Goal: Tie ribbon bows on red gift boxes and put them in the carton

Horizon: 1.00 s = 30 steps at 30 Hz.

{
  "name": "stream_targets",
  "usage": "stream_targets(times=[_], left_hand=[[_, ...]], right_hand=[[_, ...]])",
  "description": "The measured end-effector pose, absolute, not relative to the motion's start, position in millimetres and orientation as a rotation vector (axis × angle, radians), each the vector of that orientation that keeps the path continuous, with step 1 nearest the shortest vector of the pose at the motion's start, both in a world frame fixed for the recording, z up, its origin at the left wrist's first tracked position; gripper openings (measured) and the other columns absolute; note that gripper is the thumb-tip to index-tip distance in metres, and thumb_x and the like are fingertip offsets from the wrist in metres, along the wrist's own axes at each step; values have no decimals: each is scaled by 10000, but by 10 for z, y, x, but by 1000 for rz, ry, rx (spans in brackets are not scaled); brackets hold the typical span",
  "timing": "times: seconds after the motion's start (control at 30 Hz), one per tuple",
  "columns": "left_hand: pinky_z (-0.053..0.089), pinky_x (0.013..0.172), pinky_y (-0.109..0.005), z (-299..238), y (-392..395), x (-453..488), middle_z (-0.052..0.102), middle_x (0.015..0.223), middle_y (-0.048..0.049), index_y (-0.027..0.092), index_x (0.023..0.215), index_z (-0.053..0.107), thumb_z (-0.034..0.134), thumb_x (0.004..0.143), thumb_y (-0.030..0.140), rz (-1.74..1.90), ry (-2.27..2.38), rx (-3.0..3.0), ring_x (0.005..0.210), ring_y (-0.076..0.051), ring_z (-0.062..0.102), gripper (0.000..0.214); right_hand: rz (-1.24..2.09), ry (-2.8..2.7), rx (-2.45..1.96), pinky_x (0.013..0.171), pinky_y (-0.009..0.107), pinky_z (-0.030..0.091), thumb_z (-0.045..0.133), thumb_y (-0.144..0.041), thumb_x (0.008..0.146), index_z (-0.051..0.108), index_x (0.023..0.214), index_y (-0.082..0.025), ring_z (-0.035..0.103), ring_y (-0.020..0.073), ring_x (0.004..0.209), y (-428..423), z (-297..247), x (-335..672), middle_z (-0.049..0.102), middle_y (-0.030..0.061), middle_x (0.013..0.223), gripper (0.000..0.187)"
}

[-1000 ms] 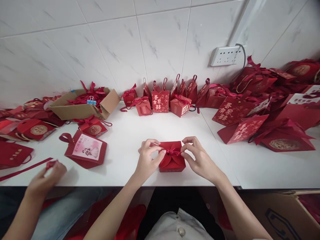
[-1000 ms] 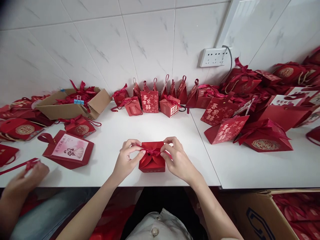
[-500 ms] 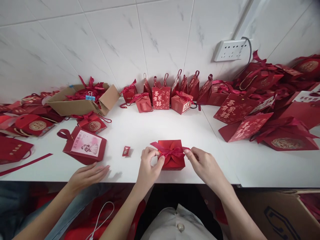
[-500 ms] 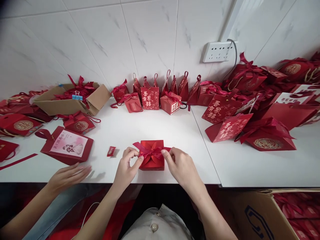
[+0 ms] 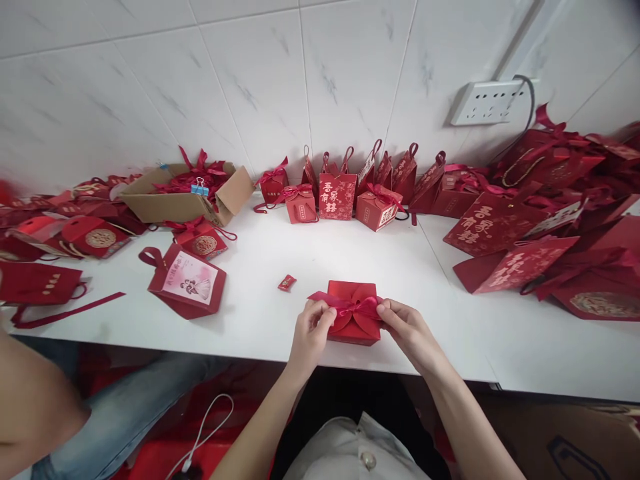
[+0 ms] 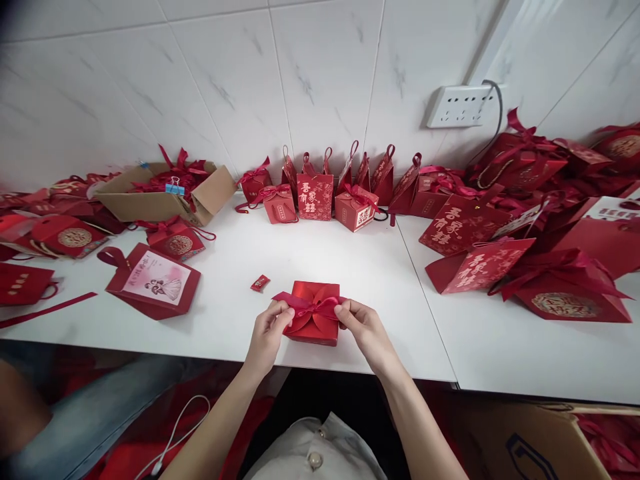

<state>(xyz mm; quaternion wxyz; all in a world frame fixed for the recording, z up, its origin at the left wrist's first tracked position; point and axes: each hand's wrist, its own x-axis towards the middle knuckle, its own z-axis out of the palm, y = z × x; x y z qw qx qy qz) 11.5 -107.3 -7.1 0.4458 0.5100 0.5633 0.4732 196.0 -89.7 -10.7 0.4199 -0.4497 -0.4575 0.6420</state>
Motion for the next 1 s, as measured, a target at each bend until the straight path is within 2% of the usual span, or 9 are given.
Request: stream_targets(times=[0.2,0.33,0.43,0.5,0.57,0.7,0.8,0.9,1.0], left_hand=[[304,581,-261,-201,-1053,96,280,580,27,202,563,261,459,823,306,1196,1342,1260,614,-129,327,343],[358,607,-262,-223,-1060,87,304,573,20,207,561,251,438,823,320,1189,1348,1312,635,-141,374,342],[426,656,-287,-220,-993,-40,429,662,0,210,634,399,418,818,366,1193,1407,1376,675,-157,457,242],[455,775,-343,-232,-884,-203,521,861,-44,209,823,500,431,802,390,1248,1541,1396,828,-195,517,194],[393,941,-441,-268,-741,-395,512,1071,-100,201,971,516,539,749,380,1265,1815,1398,1065,-268,474,286],[297,995,-594,-355,-507,-686,558,1079,-150,180,865,593,645,676,299,1012,2223,1475,1159,-388,439,229],[395,950,-500,-288,-466,-731,642,959,-93,198,832,612,611,742,282,977,2101,1561,1015,-305,564,123],[484,842,-346,-17,-507,-627,683,929,-21,229,940,619,601,791,325,1006,1932,1657,867,-198,620,178],[501,796,-276,361,-570,-408,691,939,-4,234,983,637,628,798,336,1127,1654,1829,832,-158,624,212]], right_hand=[[1769,-879,-956,635,275,344,717,-474,734,535,614,-178,383,130,639,-860,-175,1931,467,-4,656,368],[1803,-695,-877,568,252,320,775,-416,686,531,566,-175,304,107,581,-837,-227,1937,375,-32,604,363],[1802,-664,-865,566,247,324,764,-404,708,536,564,-173,311,107,585,-831,-253,1976,365,-31,606,355],[1788,-707,-863,583,246,334,738,-403,744,565,598,-169,331,110,604,-833,-259,2005,397,-21,633,325],[1785,-750,-861,593,245,337,723,-395,765,566,609,-171,342,112,617,-838,-266,2021,413,-16,649,315],[1795,-768,-869,590,250,331,722,-407,763,537,597,-178,343,115,610,-855,-293,2005,403,-19,639,338],[1793,-790,-889,591,254,325,709,-433,769,543,615,-175,344,115,609,-877,-321,1979,413,-17,643,343],[1789,-810,-924,584,256,314,712,-457,756,504,601,-178,341,112,603,-900,-354,1957,404,-22,641,381],[1771,-824,-967,578,264,300,701,-500,749,446,594,-189,334,111,588,-905,-379,1947,364,-36,625,431]])
